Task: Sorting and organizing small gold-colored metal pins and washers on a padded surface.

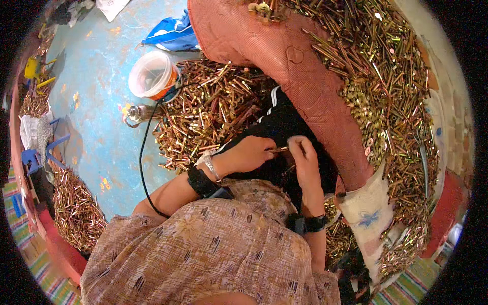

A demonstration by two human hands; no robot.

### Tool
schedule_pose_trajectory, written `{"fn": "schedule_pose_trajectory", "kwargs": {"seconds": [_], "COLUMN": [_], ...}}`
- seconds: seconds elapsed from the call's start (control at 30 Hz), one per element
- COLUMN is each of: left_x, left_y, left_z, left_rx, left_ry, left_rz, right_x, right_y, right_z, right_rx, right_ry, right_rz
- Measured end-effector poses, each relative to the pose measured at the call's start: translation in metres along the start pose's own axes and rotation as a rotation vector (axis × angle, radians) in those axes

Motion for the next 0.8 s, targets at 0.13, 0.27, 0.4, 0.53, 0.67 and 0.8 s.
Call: {"fn": "schedule_pose_trajectory", "kwargs": {"seconds": [0.13,0.27,0.4,0.53,0.67,0.8], "left_x": [0.008,0.009,0.022,0.021,0.02,0.026], "left_y": [0.006,0.0,0.002,0.002,0.001,-0.002], "left_z": [0.006,0.005,0.013,0.009,0.01,0.013], "left_rx": [0.05,-0.042,0.191,0.302,0.259,0.285], "left_ry": [0.004,0.002,0.088,0.188,0.223,0.187], "left_rz": [-0.033,-0.007,-0.064,-0.098,0.003,-0.006], "right_x": [0.002,0.004,-0.002,-0.003,-0.006,-0.006], "right_y": [0.003,0.0,0.001,-0.003,-0.006,-0.013], "right_z": [-0.006,-0.002,-0.011,-0.006,-0.003,-0.004], "right_rx": [0.0,-0.07,-0.007,-0.05,0.105,0.2], "right_ry": [0.029,-0.062,-0.055,-0.065,0.043,0.175], "right_rz": [-0.067,0.004,-0.045,-0.044,-0.044,0.096]}}
Point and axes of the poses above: each hand's wrist, its own y-axis away from the middle knuckle, its own x-axis out of the back of the hand, z = x × y, the point moved 2 cm from there along -y, towards the middle knuckle, and after that the axes turned 11 degrees about -x, right-handed, at the moved point
